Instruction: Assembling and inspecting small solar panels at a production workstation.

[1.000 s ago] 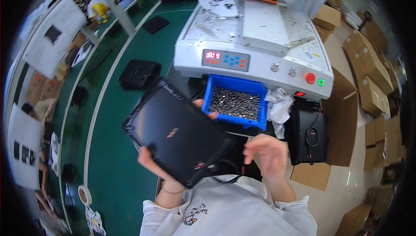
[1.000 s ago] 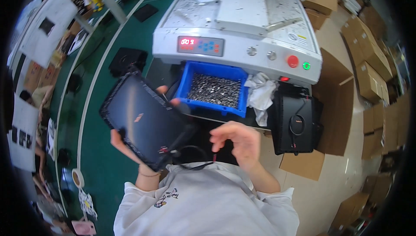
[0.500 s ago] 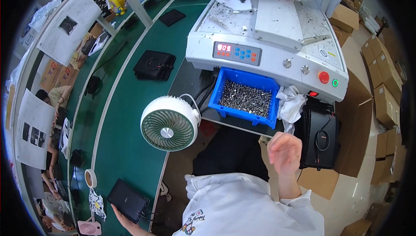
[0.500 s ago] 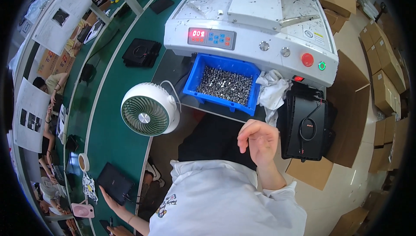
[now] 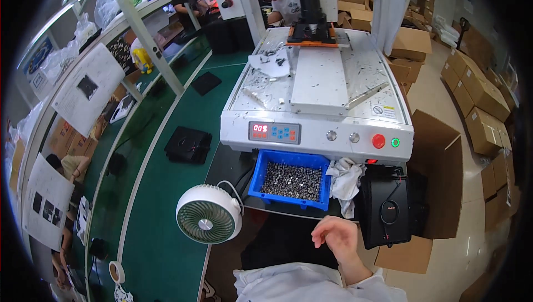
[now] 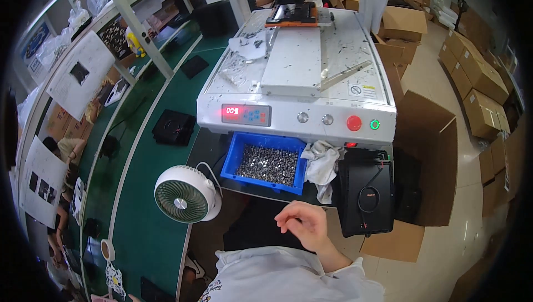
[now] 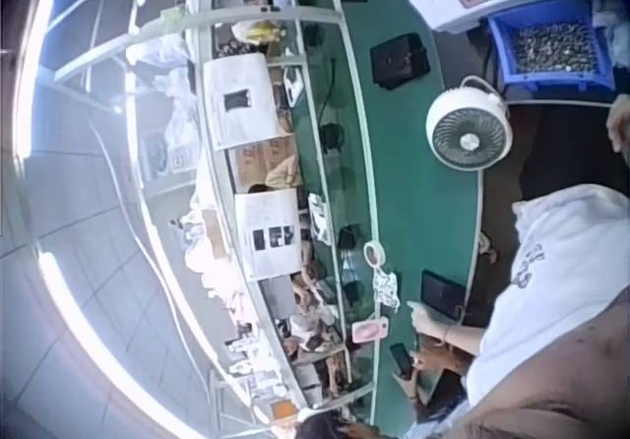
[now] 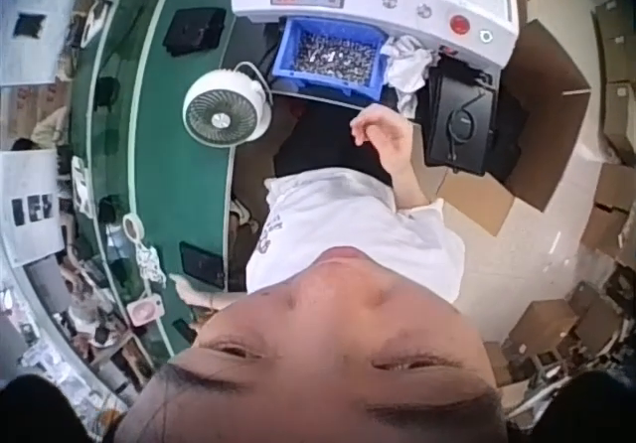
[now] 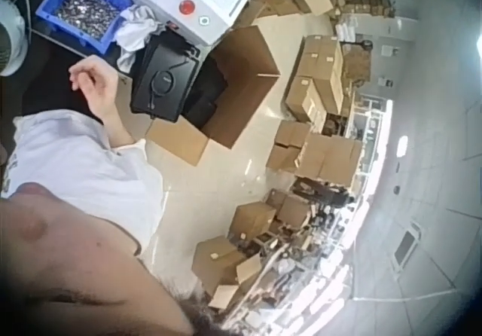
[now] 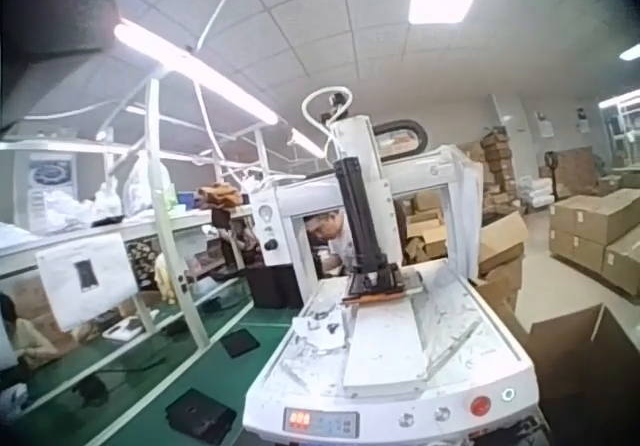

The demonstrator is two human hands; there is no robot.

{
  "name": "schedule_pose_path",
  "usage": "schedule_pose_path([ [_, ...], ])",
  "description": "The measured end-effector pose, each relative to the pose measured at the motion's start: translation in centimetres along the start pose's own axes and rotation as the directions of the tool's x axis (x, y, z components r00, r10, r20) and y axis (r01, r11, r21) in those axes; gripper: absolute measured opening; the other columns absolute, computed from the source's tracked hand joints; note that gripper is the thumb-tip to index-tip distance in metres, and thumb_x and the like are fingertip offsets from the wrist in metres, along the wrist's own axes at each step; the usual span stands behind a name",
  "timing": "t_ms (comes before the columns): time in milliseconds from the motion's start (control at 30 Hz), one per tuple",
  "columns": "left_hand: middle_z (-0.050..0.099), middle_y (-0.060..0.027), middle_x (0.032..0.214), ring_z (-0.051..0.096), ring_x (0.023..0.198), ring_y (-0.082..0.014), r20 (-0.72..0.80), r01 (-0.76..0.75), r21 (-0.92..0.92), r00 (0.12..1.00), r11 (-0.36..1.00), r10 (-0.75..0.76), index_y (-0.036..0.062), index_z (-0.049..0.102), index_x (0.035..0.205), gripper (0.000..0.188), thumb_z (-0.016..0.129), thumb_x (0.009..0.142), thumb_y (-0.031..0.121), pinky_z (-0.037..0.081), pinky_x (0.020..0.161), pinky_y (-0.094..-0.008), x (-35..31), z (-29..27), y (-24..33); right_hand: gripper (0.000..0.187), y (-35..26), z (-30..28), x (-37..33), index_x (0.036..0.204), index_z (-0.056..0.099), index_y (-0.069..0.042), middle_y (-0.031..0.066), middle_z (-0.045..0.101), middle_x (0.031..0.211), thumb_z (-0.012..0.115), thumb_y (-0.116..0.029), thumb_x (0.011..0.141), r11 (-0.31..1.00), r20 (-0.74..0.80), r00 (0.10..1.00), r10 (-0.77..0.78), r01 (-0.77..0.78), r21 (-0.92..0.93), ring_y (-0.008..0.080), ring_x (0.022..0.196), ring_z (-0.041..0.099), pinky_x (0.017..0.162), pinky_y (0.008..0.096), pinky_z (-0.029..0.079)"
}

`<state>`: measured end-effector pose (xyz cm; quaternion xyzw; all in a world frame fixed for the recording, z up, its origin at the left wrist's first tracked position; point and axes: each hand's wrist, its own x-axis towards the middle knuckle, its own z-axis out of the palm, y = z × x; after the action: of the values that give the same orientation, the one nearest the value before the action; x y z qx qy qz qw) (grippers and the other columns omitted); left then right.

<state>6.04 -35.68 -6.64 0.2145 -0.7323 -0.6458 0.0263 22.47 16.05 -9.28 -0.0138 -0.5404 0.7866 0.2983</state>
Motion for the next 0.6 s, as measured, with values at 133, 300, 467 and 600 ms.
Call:
schedule_pose_path([
  [133,0.063,-0.0067,0.120,0.060,0.108,-0.0200,-0.023,-0.049,0.235,0.998,0.971,0.056,0.0072,0.054,0.137,0.074,0.047,0.093,0.066,0.044,0.096,-0.0381,1.9,1.3,2.5,0.041,-5.9,0.5,-0.3,0.109,0.064,0.001,0.0145,0.064,0.106,0.079,-0.011,0.073,0.532,-0.043,0.960,-0.278,0.117,-0.839,0.0294,0.096,0.062,0.085,0.0372,0.048],
  [300,0.065,-0.0040,0.104,0.061,0.095,-0.0143,0.304,-0.442,0.340,0.887,0.830,0.348,0.0068,0.059,0.132,0.058,0.041,0.102,0.053,0.045,0.085,-0.0295,-1.6,13.3,8.8,0.110,-8.8,-2.5,-2.0,0.148,0.034,-0.007,0.0201,0.039,0.143,0.087,-0.045,0.061,-0.181,-0.401,0.891,-0.213,-0.440,-0.880,0.0501,0.132,0.034,0.109,0.0600,0.027],
  [467,0.059,-0.0080,0.089,0.053,0.082,-0.0131,0.792,-0.724,-0.245,0.235,0.645,0.564,-0.0004,0.054,0.095,0.006,0.051,0.094,0.005,0.043,0.075,-0.0268,-9.2,26.9,12.7,0.128,-8.0,-4.3,-2.0,0.154,0.024,-0.012,0.0254,0.030,0.149,0.089,-0.054,0.052,-0.089,-0.492,0.859,-0.138,-0.506,-0.858,0.0583,0.134,0.026,0.109,0.0667,0.022],
  [600,0.059,-0.0116,0.077,0.051,0.066,-0.0164,0.828,-0.642,-0.513,-0.193,0.570,0.527,0.0013,0.052,0.073,0.017,0.056,0.088,0.006,0.040,0.061,-0.0281,-11.8,32.1,12.7,0.121,-6.3,-4.9,-1.6,0.153,0.027,-0.013,0.0249,0.028,0.151,0.089,-0.046,0.054,-0.161,-0.576,0.795,-0.189,-0.604,-0.781,0.0558,0.136,0.023,0.110,0.0660,0.021],
])
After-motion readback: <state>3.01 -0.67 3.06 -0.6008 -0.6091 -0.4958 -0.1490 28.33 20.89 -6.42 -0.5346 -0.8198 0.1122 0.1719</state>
